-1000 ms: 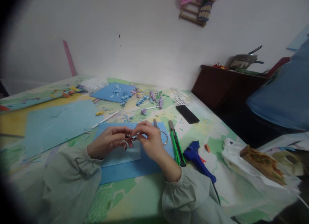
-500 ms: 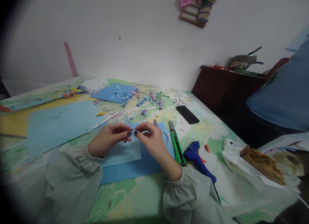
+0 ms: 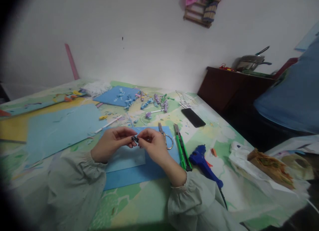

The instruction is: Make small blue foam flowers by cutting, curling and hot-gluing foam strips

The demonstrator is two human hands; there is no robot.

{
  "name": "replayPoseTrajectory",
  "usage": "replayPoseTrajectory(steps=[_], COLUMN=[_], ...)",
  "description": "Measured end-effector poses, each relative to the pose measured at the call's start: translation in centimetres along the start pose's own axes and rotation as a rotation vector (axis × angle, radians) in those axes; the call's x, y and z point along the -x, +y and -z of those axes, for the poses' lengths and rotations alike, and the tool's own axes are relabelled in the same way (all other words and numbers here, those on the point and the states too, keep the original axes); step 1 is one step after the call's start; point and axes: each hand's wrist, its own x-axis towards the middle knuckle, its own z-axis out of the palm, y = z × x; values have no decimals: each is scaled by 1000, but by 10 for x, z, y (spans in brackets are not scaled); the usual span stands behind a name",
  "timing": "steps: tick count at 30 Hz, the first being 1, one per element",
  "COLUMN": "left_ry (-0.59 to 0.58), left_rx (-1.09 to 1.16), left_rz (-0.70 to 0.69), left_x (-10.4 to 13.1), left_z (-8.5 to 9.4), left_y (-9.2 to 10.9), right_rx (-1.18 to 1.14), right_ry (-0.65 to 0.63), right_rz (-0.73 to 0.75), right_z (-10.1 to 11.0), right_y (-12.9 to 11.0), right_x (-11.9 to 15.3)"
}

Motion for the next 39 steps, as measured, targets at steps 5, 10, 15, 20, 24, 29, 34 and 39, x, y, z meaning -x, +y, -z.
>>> replayPoseTrajectory(steps=[5,10,15,20,24,29,34,39], left_ry=[-1,7,32,38,49,64,68,59], left_rx=[14,-14,0,3,-18,-48,-37,-45], left_rz=[8,17,18,24,4,-10,-3,21], left_x=[1,0,0,-2,-2,-2,-2,-3], left_z=[0,3,7,8,8,8,8,7], left_y=[0,-4,-6,-7,-8,-9,-9,-7], right_rx=[-9,-42,-66,-33,-15,-12,-22,9], right_ry=[8,-48,-49,-38,-45,-63,-107,-131], right_rz=[-6,-32,-22,-2,12,2,-17,-34], right_z=[1,1,2,2,1,0,0,0], right_y=[0,1,1,3,3,0,-1,0], right_x=[-1,-1,0,-1,0,1,1,1])
